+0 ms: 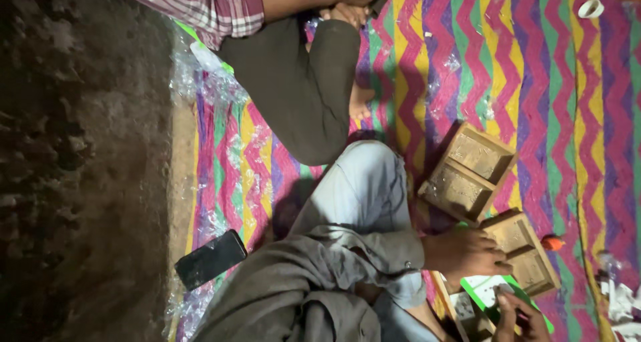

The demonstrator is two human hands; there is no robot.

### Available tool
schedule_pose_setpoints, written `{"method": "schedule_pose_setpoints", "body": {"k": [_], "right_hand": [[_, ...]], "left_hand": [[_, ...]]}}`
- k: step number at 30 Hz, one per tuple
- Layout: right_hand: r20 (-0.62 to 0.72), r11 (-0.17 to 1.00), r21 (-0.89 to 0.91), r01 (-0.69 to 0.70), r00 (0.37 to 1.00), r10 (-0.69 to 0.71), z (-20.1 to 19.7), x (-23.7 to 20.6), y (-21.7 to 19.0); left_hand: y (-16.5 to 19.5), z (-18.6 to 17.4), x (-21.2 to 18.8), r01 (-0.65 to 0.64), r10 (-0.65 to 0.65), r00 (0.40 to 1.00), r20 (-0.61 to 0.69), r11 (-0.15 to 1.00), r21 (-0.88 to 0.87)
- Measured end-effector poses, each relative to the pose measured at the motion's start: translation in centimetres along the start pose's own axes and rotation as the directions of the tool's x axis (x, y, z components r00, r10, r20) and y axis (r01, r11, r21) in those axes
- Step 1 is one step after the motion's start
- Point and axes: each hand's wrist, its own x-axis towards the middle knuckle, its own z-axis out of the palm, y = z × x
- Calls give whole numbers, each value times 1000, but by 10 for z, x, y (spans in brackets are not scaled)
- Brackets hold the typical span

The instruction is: The person sits on a colorful mat and assembles white electrical switches into a green plastic housing. They pick up individual switches from a wooden box, place them into the housing slots, and secure them with screws using a screwdriver. The person repeats this process for multiple switches, occasionally adjusting the housing and retrieving more components.

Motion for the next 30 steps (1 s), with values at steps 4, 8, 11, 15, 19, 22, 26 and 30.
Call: {"method": "schedule_pose_setpoints", "body": {"k": [4,8,11,15,19,22,26,30], "right_hand": [[159,993,-77,-94,982,105,-3,19,10],[132,990,-118,-81,986,97,-9,20,27],[214,998,-53,-47,975,57,-18,23,28],[104,959,-283,18,995,12,-19,24,22],[-245,954,-260,148,946,-214,-8,-22,-7],[-179,960,-279,-21,983,-31,-11,-40,-32],[-266,884,-464,49,945,-192,-13,-26,-71],[-316,897,-441,39,928,-196,-6,-10,-98]], "left_hand": [[1,-11,3,51,-61,979,196,997,53],[2,-6,0,41,-48,994,97,997,66],[4,-1,-1,19,-19,1000,6,999,33],[-2,-5,3,12,-11,996,-89,1000,9],[0,-11,7,42,-45,998,-50,998,-43],[16,-13,16,63,-61,998,28,996,-67],[20,-34,28,17,-14,992,123,1000,-25],[22,-62,39,-7,0,990,141,999,51]]}}
